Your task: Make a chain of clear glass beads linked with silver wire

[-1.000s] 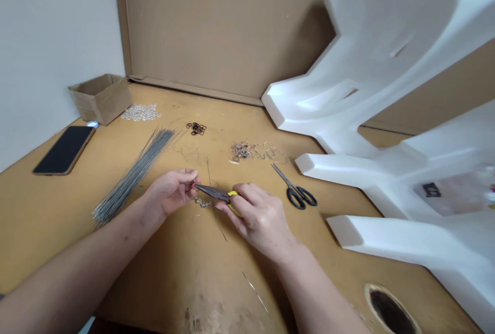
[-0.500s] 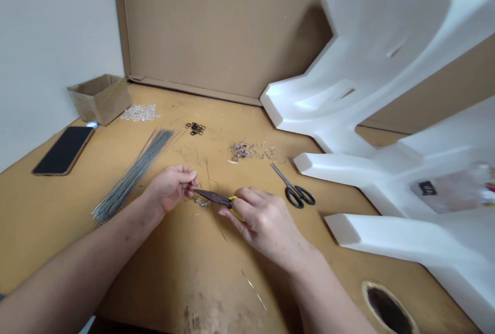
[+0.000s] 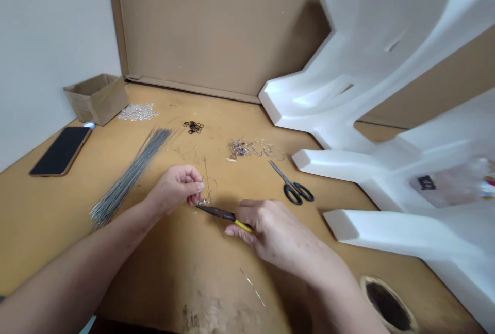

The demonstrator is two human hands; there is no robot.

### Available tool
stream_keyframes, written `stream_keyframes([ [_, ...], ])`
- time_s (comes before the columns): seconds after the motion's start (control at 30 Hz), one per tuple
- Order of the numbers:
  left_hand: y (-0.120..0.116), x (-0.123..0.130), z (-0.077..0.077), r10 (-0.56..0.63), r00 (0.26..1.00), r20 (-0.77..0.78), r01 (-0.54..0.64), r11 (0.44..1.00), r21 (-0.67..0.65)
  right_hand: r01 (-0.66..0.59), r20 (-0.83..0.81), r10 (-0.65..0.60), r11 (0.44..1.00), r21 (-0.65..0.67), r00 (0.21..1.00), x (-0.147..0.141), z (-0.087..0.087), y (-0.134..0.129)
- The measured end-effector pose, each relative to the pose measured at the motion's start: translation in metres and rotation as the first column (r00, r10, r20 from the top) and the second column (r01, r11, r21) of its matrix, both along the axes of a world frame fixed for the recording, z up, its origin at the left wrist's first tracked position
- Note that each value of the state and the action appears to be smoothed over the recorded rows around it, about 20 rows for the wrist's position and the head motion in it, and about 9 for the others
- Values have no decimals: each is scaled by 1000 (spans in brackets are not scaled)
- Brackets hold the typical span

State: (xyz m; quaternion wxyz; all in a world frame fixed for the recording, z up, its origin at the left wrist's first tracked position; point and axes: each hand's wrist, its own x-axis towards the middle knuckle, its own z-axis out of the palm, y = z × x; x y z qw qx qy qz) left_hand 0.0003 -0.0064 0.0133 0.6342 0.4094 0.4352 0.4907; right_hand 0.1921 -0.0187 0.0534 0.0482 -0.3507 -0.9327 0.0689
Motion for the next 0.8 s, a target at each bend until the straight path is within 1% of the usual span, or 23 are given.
stream_keyframes([
  [0.13, -3, 2, 3, -66, 997, -50, 66, 998, 1, 25, 29, -21, 992, -120, 999, 2, 2, 0],
  [0.33, -4, 3, 3, -107, 990, -87, 109, 994, 12, 47, 0, -49, 962, -269, 999, 0, 1, 5],
  [0.4, -1, 1, 1, -85, 994, -65, 85, 996, 3, 36, -43, -54, 940, -338, 998, 2, -1, 10],
  [0.47, 2, -2, 0, -20, 1000, -15, 20, 1000, -20, 13, -104, -62, 910, -415, 993, 5, -1, 16],
  [0.53, 5, -5, -1, 40, 998, 53, -36, 997, -70, 28, -139, -99, 899, -438, 985, 11, -1, 23],
  [0.57, 6, -6, -1, 57, 994, 90, -48, 994, -99, 75, -138, -144, 908, -412, 980, 14, -1, 26],
  [0.63, 8, -8, -1, 70, 984, 161, -46, 987, -151, 247, -91, -281, 929, -274, 955, 19, -1, 32],
  [0.7, 8, -8, -1, 69, 974, 216, -29, 982, -185, 411, -2, -413, 905, -109, 911, 21, -3, 37],
  [0.73, 8, -8, -1, 67, 970, 235, -21, 981, -194, 459, 45, -457, 888, -43, 888, 21, -5, 39],
  [0.8, 7, -7, -1, 58, 964, 259, -5, 979, -203, 497, 101, -500, 866, 49, 860, 20, -10, 43],
])
